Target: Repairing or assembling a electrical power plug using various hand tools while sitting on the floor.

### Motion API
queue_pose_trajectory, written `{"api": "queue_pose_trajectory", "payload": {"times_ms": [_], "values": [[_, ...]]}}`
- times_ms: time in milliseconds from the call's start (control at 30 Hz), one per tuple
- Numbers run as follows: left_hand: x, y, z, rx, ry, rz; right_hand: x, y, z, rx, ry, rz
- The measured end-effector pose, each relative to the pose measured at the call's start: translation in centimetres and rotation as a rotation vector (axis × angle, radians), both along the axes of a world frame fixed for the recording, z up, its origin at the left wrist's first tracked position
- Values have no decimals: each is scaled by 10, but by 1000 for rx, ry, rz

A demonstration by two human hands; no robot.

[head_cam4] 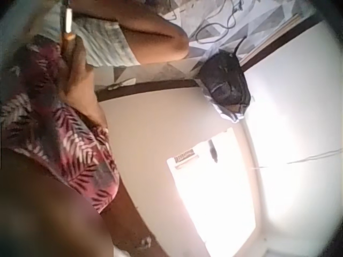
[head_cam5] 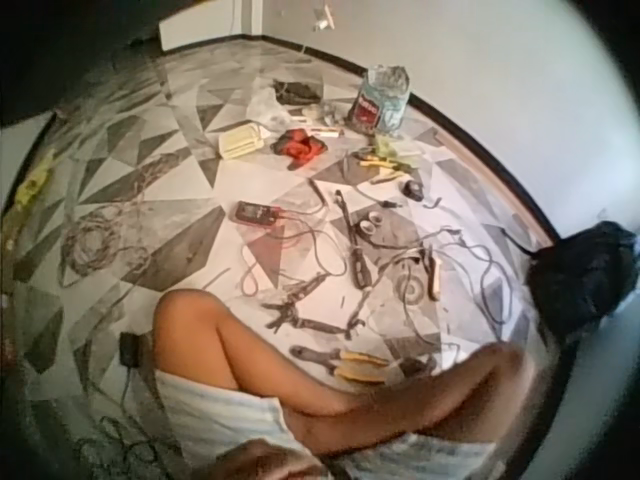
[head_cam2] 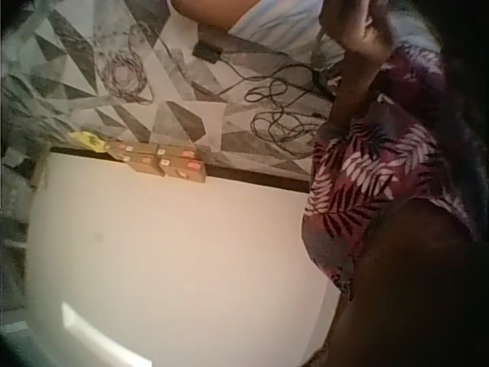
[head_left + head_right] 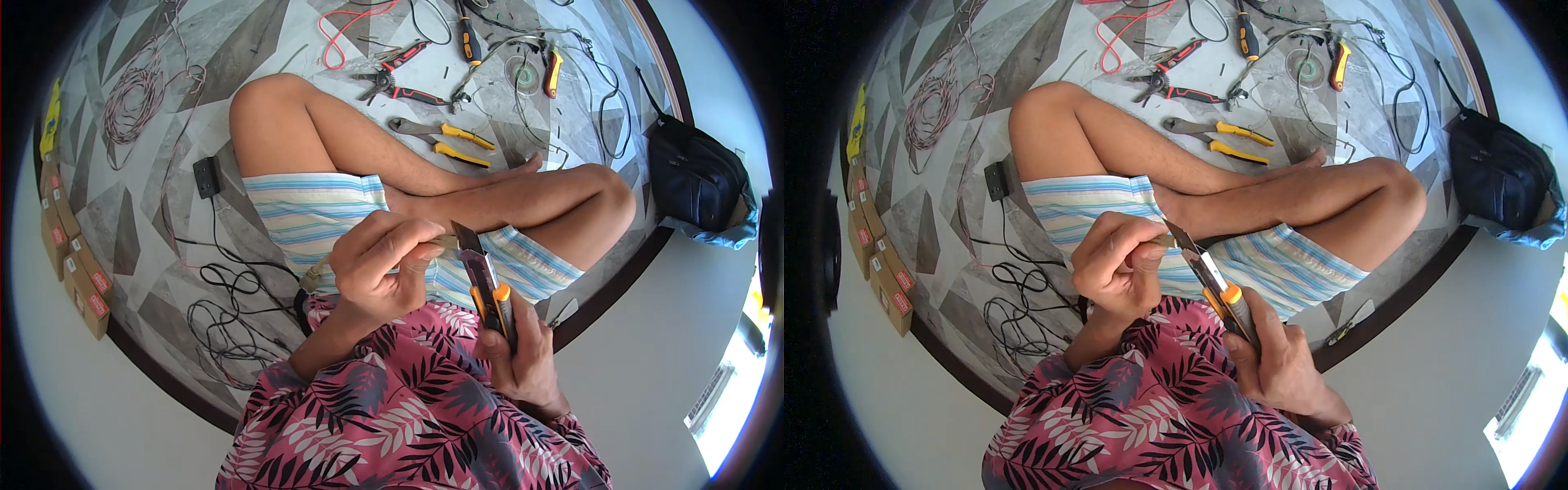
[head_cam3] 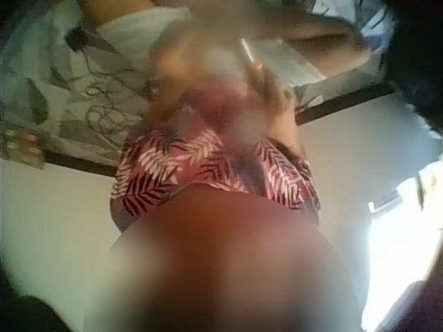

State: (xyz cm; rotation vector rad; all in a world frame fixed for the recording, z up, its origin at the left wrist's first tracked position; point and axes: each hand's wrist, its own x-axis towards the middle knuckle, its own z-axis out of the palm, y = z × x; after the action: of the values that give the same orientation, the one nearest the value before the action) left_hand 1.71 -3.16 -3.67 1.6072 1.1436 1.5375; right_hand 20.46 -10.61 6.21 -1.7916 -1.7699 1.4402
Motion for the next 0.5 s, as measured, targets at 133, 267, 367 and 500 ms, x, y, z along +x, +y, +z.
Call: {"api": "queue_pose_trajectory", "payload": {"times_ms": [133,267,367,500], "values": [[3,-2,2,-121,-50,14,-13,-6,-14,48,48,-65],[6,-3,4,-164,-67,1,-19,-9,-24,144,89,-59],[8,-6,3,-204,-118,4,-21,-13,-29,192,63,-54],[9,-6,3,-208,-113,17,-23,-16,-32,221,77,-55]]}}
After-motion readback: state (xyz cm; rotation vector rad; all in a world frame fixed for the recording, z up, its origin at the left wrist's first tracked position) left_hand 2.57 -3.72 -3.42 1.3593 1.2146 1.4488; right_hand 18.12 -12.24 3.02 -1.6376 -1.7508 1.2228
